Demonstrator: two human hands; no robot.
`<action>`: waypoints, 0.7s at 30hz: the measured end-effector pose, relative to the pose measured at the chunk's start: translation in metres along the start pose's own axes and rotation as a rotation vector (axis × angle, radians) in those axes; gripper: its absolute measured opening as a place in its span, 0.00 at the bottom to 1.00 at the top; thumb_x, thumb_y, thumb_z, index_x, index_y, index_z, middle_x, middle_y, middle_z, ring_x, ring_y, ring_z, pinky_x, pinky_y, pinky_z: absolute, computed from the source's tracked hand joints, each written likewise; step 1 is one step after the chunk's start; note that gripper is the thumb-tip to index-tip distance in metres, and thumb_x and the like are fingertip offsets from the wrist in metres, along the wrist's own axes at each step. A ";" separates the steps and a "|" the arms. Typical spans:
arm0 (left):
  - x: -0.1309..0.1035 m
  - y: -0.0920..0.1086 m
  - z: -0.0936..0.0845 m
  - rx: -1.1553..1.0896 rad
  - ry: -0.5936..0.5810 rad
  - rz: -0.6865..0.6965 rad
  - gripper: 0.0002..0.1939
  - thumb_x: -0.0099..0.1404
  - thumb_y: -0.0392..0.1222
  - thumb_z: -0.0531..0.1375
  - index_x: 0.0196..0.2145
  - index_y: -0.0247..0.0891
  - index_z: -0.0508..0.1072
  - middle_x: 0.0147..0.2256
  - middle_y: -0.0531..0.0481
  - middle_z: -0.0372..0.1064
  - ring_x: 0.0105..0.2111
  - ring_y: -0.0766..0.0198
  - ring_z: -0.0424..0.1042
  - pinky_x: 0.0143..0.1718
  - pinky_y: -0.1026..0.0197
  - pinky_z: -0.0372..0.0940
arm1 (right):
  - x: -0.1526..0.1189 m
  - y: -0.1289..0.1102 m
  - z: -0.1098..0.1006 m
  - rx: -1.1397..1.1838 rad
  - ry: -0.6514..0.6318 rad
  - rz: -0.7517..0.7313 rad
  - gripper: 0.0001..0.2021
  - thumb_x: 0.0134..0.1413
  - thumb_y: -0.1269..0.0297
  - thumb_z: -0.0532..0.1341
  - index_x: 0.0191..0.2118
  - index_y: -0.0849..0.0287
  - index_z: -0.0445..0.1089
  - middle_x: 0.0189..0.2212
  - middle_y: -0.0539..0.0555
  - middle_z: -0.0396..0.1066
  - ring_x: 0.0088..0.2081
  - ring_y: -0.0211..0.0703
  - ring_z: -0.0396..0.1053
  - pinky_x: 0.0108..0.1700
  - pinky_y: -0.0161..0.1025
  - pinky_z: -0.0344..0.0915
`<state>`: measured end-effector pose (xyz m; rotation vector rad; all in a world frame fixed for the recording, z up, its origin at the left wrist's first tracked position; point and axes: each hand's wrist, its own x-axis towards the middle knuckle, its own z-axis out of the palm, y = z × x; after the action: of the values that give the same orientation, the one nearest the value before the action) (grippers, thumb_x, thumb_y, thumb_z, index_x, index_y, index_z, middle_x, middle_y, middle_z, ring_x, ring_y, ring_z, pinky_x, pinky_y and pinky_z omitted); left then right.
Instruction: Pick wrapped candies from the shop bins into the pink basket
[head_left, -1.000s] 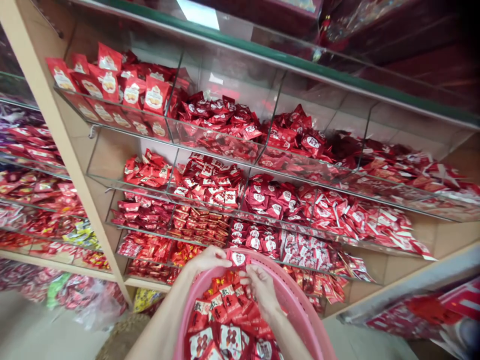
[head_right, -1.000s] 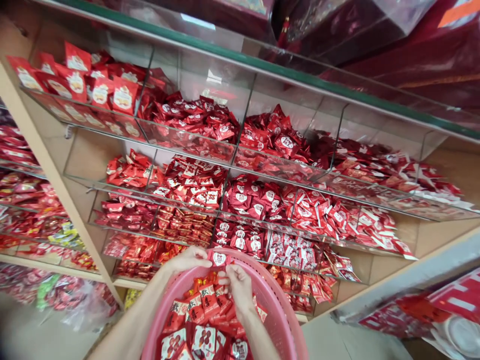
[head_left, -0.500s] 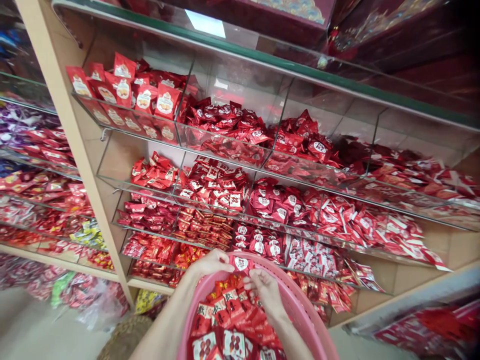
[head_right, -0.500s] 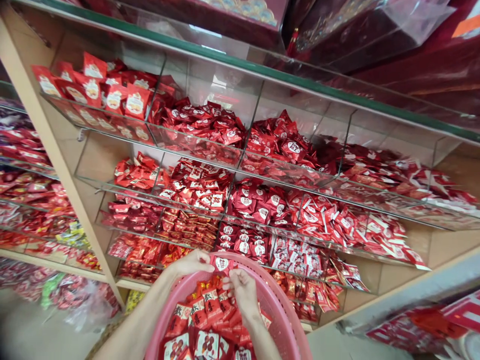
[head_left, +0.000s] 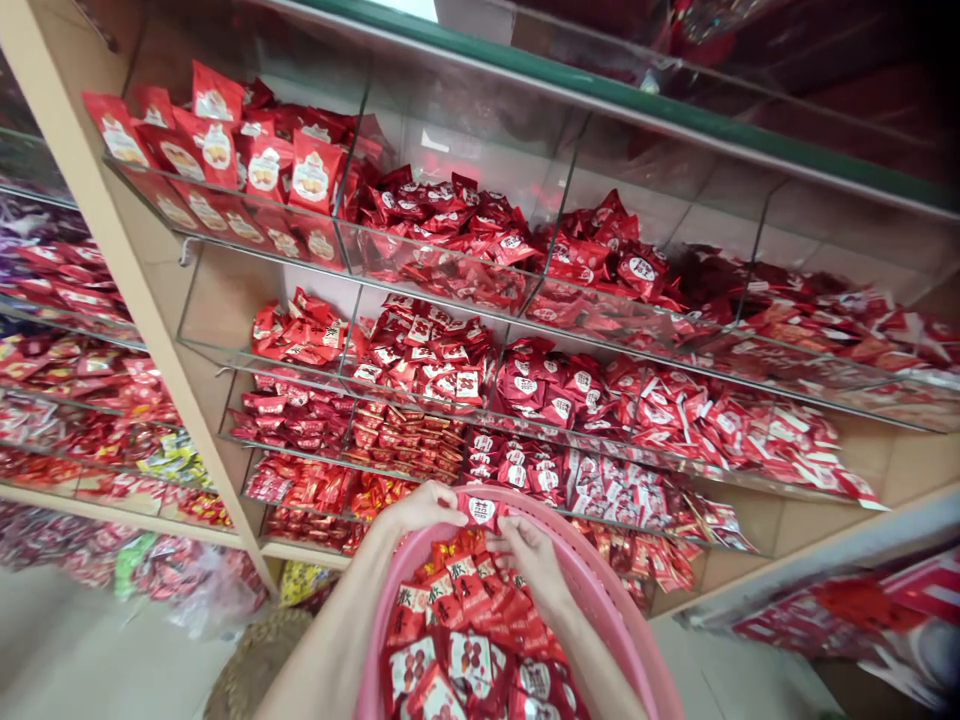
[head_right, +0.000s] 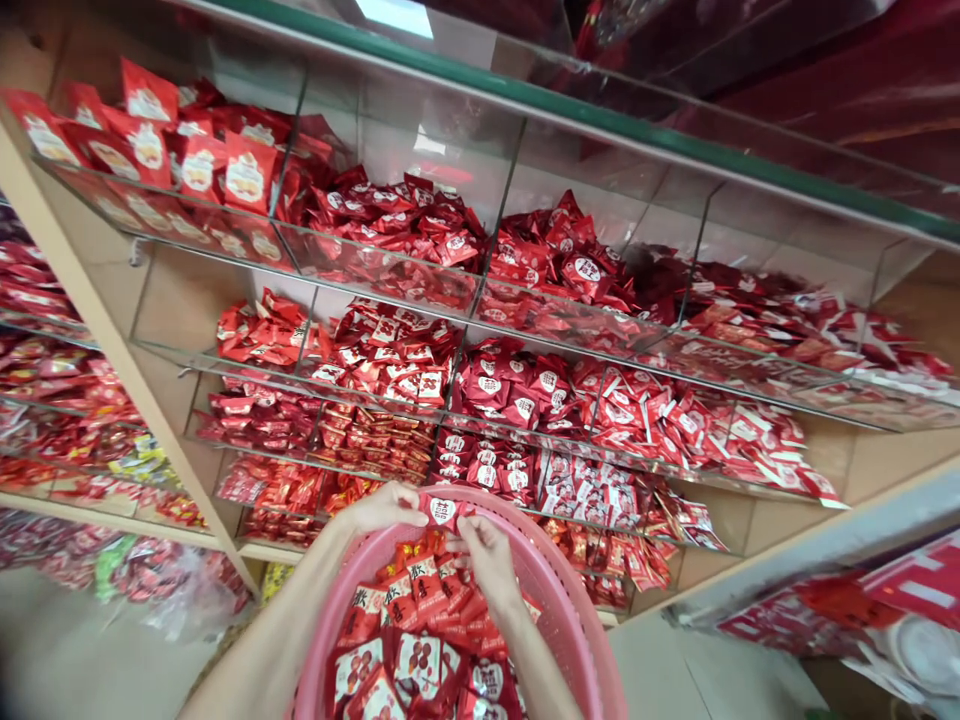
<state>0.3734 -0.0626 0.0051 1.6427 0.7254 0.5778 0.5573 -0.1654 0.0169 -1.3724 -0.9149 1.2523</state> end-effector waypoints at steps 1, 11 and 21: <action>0.000 0.001 0.000 -0.009 -0.014 -0.006 0.18 0.46 0.51 0.65 0.17 0.32 0.67 0.20 0.57 0.58 0.23 0.71 0.56 0.28 0.67 0.53 | 0.001 -0.001 0.000 0.001 0.016 0.001 0.18 0.39 0.47 0.65 0.28 0.58 0.67 0.25 0.51 0.72 0.29 0.44 0.72 0.26 0.36 0.65; -0.001 0.016 0.002 0.070 0.020 -0.089 0.18 0.46 0.53 0.64 0.22 0.33 0.73 0.23 0.54 0.64 0.26 0.68 0.61 0.30 0.66 0.55 | 0.004 -0.008 -0.007 -0.034 0.023 -0.066 0.21 0.36 0.45 0.65 0.25 0.58 0.62 0.20 0.45 0.64 0.22 0.38 0.68 0.23 0.32 0.61; -0.002 0.019 0.008 0.160 0.089 -0.153 0.23 0.50 0.60 0.59 0.21 0.34 0.72 0.19 0.56 0.59 0.22 0.69 0.57 0.25 0.66 0.50 | -0.063 -0.054 -0.097 -0.485 -0.180 0.103 0.14 0.40 0.55 0.65 0.18 0.59 0.65 0.10 0.44 0.60 0.14 0.31 0.54 0.19 0.30 0.48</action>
<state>0.3805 -0.0717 0.0223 1.6988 0.9750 0.4958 0.6473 -0.2335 0.0763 -1.7177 -1.3516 1.2977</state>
